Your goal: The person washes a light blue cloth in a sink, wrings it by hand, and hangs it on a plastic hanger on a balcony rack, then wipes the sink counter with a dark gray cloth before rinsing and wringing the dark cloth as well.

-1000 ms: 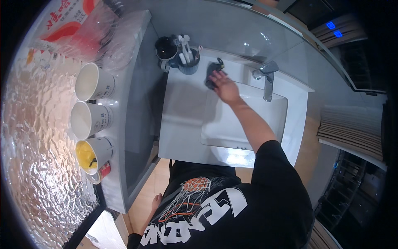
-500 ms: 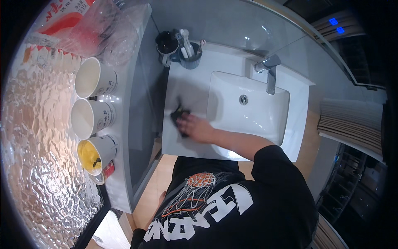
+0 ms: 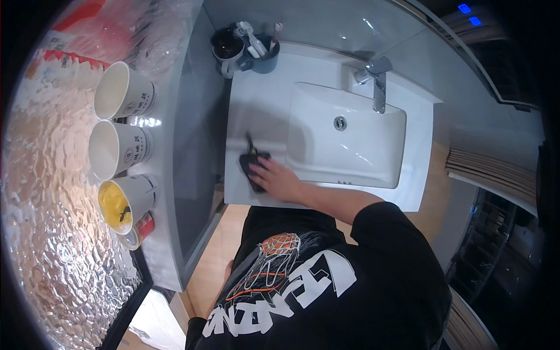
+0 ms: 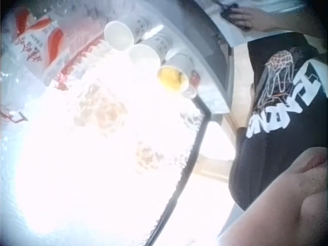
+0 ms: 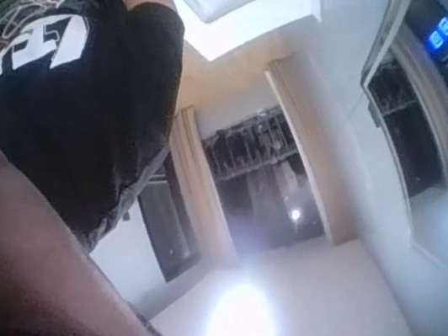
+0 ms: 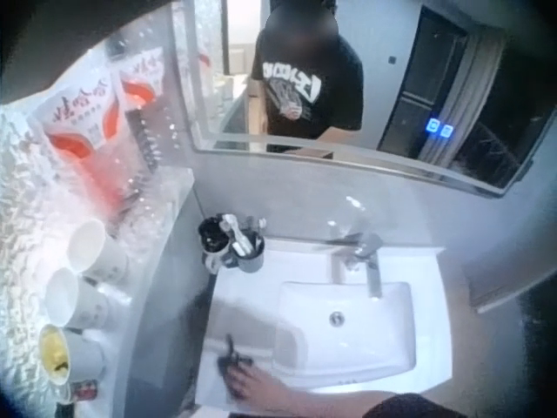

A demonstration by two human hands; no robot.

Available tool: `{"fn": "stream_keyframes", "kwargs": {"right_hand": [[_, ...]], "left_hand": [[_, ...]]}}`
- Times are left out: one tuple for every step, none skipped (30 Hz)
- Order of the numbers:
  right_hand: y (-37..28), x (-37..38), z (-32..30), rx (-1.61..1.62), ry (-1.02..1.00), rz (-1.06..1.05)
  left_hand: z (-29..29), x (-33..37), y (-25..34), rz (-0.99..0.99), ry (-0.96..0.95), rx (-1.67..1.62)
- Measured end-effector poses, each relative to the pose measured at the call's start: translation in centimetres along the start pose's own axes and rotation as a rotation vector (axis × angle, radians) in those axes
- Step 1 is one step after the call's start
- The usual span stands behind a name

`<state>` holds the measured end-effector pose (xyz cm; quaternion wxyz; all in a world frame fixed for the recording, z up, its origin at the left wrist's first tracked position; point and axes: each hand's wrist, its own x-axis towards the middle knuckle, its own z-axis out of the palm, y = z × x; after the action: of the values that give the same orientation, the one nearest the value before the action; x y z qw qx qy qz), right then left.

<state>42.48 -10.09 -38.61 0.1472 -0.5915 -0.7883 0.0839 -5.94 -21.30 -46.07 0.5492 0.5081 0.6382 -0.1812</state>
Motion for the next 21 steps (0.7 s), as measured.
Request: {"fn": "stream_keyframes", "kwargs": {"right_hand": [[0.8,-0.8,-0.4,-0.009,-0.005,0.006],[1.8,-1.3,-0.6,0.006,-0.047,0.035],[3.0,-1.4,-0.6,0.025,-0.09,0.059],[5.6,-0.3,-0.9,0.066,-0.123,0.164],[8.4,1.2,-1.4,-0.037,-0.14,0.264],[10.8,2.4,-1.8,-0.194,-0.064,0.375],[13.1,4.1,-2.7,-0.198,0.017,0.489],[14.0,5.8,-3.7,-0.085,0.092,0.617],[14.5,6.7,-3.8,-0.056,0.139,0.668],[13.9,7.0,-3.6,-0.085,0.118,0.703],[12.7,7.3,-3.6,-0.111,0.093,0.731],[11.1,6.0,-1.9,-0.15,0.125,0.613],[9.1,4.1,0.3,-0.19,0.155,0.496],[6.4,2.8,1.3,-0.099,0.079,0.376],[3.5,1.2,1.8,-0.011,0.003,0.264],[0.1,-0.6,1.6,0.016,0.01,0.212],[-2.4,-2.2,1.3,0.045,0.017,0.172],[-3.2,-3.5,0.8,0.044,0.01,0.194],[-3.7,-5.1,-0.1,0.113,-0.054,0.236],[-4.5,-7.3,-1.0,0.19,-0.124,0.288],[-4.7,-10.0,-1.9,0.194,-0.149,0.431]], "left_hand": [[0.0,0.2,-0.1,0.002,-0.005,0.003],[-0.2,0.4,-0.1,0.006,-0.011,0.012],[-0.3,0.5,-0.2,0.006,-0.011,0.015],[-0.4,0.6,-0.3,0.006,-0.011,0.021],[-0.6,0.5,-0.4,0.003,-0.011,0.027],[-0.8,0.6,-0.4,0.006,-0.014,0.035],[-1.2,0.8,-0.3,0.009,-0.012,0.042],[-1.5,0.9,-0.3,0.012,-0.015,0.051],[-1.7,1.1,-0.3,0.019,-0.016,0.057],[-2.0,1.3,-0.2,0.025,-0.02,0.066],[-2.2,1.3,-0.3,0.025,-0.017,0.069],[-2.6,1.5,-0.1,0.031,-0.022,0.082],[-2.9,1.9,0.1,0.039,-0.027,0.094],[-3.1,2.1,0.2,0.045,-0.031,0.099],[-3.3,2.6,0.4,0.052,-0.037,0.109],[-3.3,2.9,0.3,0.053,-0.039,0.114],[-3.6,3.3,0.5,0.061,-0.047,0.131],[-3.7,3.5,0.6,0.065,-0.057,0.144],[-4.0,4.0,0.8,0.072,-0.059,0.158],[-4.2,4.4,0.8,0.076,-0.07,0.175],[-4.1,4.6,0.7,0.073,-0.072,0.18]]}}
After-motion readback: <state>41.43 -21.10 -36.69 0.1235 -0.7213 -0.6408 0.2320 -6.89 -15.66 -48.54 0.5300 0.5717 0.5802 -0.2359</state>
